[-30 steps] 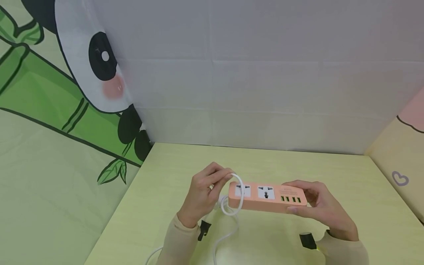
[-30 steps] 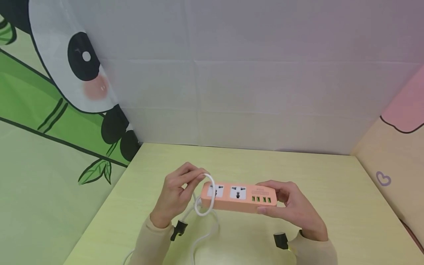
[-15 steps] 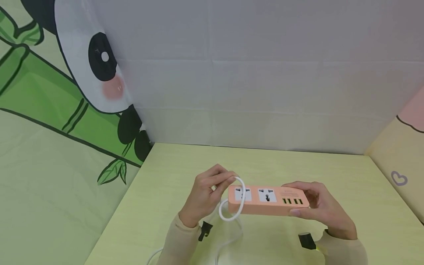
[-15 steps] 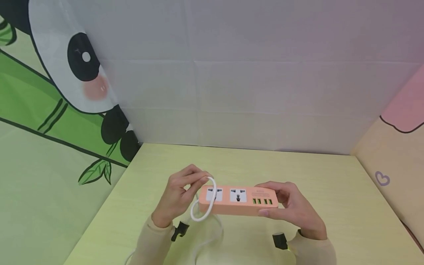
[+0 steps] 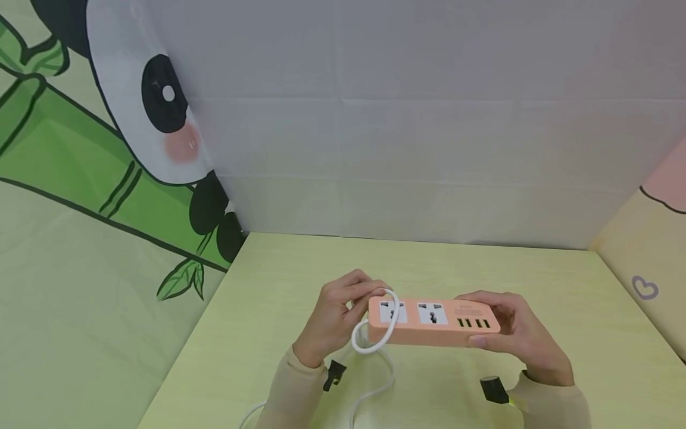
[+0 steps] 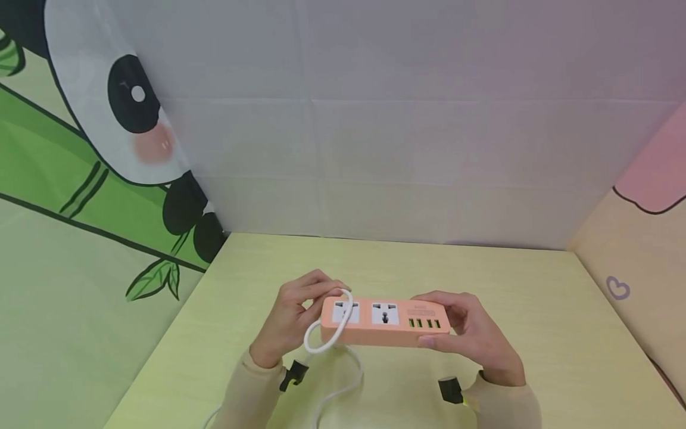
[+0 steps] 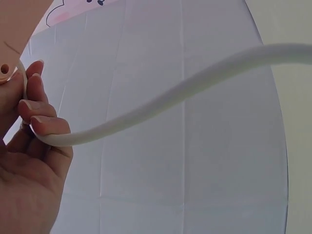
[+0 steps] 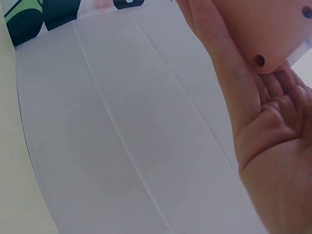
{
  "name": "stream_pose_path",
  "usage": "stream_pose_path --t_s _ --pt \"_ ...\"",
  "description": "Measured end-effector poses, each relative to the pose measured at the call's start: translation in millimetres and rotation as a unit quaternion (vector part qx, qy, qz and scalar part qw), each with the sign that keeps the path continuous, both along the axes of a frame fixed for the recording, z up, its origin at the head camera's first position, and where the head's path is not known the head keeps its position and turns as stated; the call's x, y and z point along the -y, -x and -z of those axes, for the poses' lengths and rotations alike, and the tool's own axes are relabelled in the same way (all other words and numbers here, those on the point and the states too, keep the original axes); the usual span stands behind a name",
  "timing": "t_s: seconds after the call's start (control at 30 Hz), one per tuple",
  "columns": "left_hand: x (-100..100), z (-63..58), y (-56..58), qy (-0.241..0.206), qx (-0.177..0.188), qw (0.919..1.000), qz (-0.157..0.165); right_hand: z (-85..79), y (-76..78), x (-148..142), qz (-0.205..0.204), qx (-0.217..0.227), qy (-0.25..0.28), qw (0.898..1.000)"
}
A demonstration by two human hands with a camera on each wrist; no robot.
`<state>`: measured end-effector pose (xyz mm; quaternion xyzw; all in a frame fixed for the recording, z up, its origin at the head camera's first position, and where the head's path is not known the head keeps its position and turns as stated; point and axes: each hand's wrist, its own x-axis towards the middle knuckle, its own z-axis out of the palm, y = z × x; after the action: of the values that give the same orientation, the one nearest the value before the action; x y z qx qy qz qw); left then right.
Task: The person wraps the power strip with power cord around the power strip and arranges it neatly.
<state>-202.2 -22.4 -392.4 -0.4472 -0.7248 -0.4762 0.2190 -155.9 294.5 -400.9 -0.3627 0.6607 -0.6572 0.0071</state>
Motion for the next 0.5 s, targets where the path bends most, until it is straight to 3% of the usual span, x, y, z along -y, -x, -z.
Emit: stream_pose_path --t_s 0.3,0.5 --pt "3 -1.0 -2.6 0.010 0.050 0.9982 -0.030 -7.7 -3.3 9 0.039 0.028 -0.029 0.998" --pt "7 -2.2 -0.8 0.002 0.054 0.9979 -0.034 -9.1 -2.0 15 0.050 0.053 -0.038 0.997"
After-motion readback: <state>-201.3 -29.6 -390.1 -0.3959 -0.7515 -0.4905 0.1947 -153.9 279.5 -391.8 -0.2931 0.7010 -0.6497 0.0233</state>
